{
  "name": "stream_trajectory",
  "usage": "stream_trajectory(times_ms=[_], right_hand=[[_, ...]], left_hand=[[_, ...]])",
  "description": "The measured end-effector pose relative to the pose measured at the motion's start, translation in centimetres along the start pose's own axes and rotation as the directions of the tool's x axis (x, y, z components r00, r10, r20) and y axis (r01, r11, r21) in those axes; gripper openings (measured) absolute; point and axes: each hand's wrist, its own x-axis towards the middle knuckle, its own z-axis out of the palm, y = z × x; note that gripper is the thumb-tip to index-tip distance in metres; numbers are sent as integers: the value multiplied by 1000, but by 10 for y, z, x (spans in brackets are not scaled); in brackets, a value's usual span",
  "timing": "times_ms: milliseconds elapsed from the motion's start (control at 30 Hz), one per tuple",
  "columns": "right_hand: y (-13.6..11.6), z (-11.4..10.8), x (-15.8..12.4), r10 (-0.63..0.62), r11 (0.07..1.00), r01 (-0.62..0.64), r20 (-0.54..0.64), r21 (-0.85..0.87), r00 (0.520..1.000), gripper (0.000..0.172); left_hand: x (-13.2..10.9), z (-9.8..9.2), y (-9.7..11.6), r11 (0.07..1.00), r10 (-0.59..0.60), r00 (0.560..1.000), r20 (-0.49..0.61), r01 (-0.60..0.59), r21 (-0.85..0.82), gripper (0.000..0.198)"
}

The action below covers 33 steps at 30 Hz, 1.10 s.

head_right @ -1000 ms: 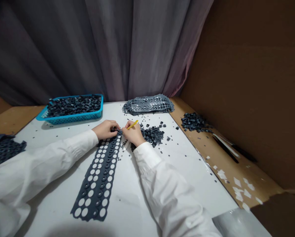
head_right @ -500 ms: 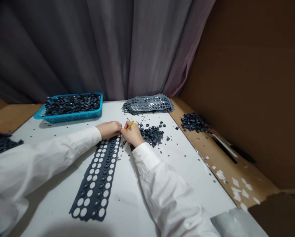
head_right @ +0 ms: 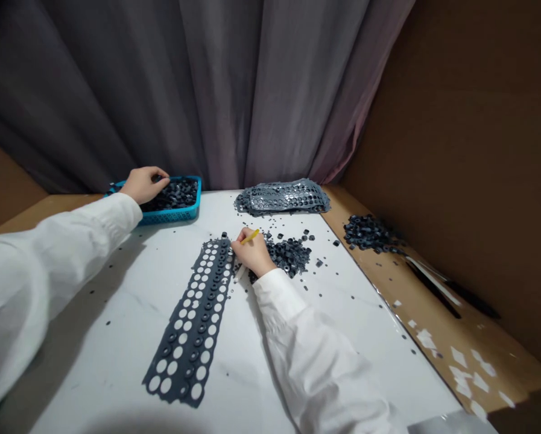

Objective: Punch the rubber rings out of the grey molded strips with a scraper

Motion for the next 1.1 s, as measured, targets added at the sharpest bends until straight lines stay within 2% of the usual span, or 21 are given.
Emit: stream_trajectory(times_ms=[100,200,333,567,733,933,1100], right_hand=[[1,-1,0,40,993,-42,20,107,999,9],[-2,-4,1,73,975,-79,37,206,997,8],[-8,-11,1,82,964,-81,5,254,997,9],[-10,-22,4,43,964,-36,-22,263,999,6],[-11,-23,5,17,961,-10,-23,275,1000,5],[-10,-25,6,15,962,-12,-9,274,1000,6],[-8,-24,7,21,961,-19,-3,275,1000,6]], left_hand=[[3,-2,-34,985,-74,996,47,66,162,33],[-4,2,-47,978,-93,993,78,76,196,37],[-8,4,-45,974,-107,985,135,76,213,43],[-3,-2,-39,966,-121,971,207,67,248,65],[-4,-3,-43,957,-149,962,230,81,279,66],[-4,-8,-45,978,-60,985,162,26,205,66],[-4,-28,-41,998,-58,996,65,56,22,60]])
